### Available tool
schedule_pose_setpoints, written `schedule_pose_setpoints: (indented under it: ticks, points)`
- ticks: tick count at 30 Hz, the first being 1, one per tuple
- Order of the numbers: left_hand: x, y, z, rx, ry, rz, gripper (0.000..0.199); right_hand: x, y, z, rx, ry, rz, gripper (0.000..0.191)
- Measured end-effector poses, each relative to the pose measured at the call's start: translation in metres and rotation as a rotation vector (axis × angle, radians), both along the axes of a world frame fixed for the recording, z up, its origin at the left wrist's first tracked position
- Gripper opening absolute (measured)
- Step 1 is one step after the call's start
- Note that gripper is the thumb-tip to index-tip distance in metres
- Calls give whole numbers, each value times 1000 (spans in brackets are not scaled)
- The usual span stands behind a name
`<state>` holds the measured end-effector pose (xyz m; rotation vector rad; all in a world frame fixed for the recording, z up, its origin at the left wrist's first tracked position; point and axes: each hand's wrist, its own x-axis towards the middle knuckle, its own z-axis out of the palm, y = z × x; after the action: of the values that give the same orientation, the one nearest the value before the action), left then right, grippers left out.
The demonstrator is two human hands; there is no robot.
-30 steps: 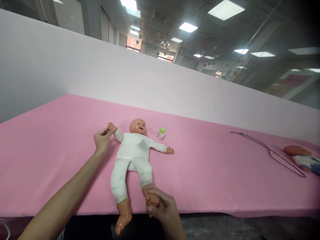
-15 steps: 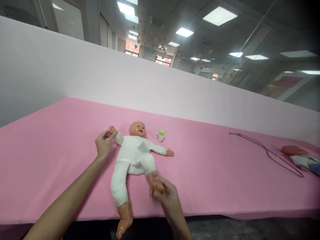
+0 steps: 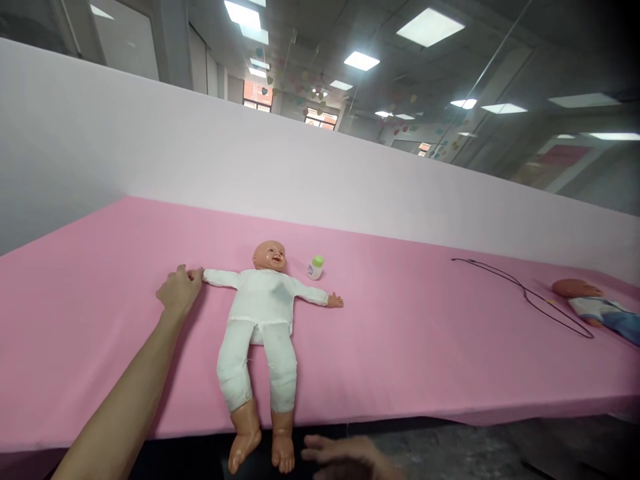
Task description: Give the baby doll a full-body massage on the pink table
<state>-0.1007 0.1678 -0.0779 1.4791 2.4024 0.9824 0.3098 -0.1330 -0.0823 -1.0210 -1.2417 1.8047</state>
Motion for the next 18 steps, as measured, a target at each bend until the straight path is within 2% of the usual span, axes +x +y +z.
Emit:
schedule_pose_setpoints:
  ticks: [1,3,5,8,11,13,15,18]
  points:
    - [6,1,5,48,39,-8,58,7,10,14,14,12,-34,56]
    - [26,7,19,170,67,-78,69,12,44,35,-39,81,-200,61]
    - [56,15,32,243,2,-210,73,4,92,44,-99,155,-319,53]
    - [106,27,44,200,-143,-419,84,-23,169,36,-274,174,-341,45]
    - [140,32,44,-3,-190,-521,95,-55,224,23,-280,168,-372,37]
    - [149,34,40,-127,-166,-519,100,-73,245,21,-244,180,-377,37]
    - [149,34,36,-184,-158,-505,107,-89,256,20,-158,192,-373,43]
    - [143,36,33,-186,-204,-507,116,-104,261,19,173,100,-391,59]
